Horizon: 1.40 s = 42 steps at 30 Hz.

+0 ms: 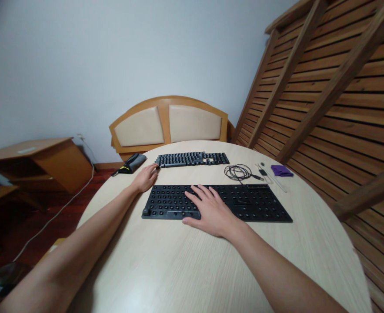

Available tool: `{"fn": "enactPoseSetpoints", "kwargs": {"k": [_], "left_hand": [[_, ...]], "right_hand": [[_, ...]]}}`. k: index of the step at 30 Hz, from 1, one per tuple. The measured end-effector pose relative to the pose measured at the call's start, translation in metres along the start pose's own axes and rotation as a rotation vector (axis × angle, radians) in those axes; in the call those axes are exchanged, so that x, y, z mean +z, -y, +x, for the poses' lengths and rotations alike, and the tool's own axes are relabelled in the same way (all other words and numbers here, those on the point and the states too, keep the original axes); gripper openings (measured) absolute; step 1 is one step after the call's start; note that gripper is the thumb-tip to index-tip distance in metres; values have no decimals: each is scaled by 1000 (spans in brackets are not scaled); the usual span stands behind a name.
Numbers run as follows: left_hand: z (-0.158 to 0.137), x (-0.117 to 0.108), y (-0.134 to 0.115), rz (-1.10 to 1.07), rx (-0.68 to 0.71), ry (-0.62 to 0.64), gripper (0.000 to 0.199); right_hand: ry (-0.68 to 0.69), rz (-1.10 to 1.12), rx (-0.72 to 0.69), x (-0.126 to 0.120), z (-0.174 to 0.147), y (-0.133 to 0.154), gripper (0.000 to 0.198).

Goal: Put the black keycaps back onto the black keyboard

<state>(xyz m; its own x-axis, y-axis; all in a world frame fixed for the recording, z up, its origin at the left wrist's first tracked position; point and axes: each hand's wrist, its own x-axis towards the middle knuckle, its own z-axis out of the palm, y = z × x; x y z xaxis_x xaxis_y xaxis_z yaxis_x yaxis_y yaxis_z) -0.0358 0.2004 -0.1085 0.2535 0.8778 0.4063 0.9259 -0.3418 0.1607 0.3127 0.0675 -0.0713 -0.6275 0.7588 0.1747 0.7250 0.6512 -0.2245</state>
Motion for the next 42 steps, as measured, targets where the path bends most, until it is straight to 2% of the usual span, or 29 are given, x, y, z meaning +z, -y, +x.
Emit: {"fn": "enactPoseSetpoints", "kwargs": {"k": [8, 14, 22, 26, 30, 33, 36, 39, 42], "left_hand": [[-3, -6, -7, -18, -9, -21, 43], [-10, -17, -13, -64, -84, -50, 29], [-17, -33, -20, -168, -136, 31, 18], [-21, -55, -29, -284, -132, 130, 23], [-25, -84, -49, -434, -37, 286, 30], [-28, -99, -69, -516, 37, 414, 27], [-31, -105, -86, -611, 101, 552, 26], [-32, -104, -97, -661, 125, 605, 23], [-34, -102, -103, -761, 113, 650, 21]], "right_hand": [[-30, 6, -16, 1, -1, 0, 81], [-25, 8, -8, 0, -1, -1, 82], [-37, 5, -17, 0, 1, -7, 81], [-54, 19, -31, 1, 1, -10, 81], [-62, 21, -38, 1, 1, -11, 80], [-61, 19, -39, 1, 2, -10, 80], [-62, 16, -36, 1, 1, -10, 80], [-76, 9, -35, 0, 1, -8, 78], [-158, 33, -57, -3, 1, -2, 59]]}}
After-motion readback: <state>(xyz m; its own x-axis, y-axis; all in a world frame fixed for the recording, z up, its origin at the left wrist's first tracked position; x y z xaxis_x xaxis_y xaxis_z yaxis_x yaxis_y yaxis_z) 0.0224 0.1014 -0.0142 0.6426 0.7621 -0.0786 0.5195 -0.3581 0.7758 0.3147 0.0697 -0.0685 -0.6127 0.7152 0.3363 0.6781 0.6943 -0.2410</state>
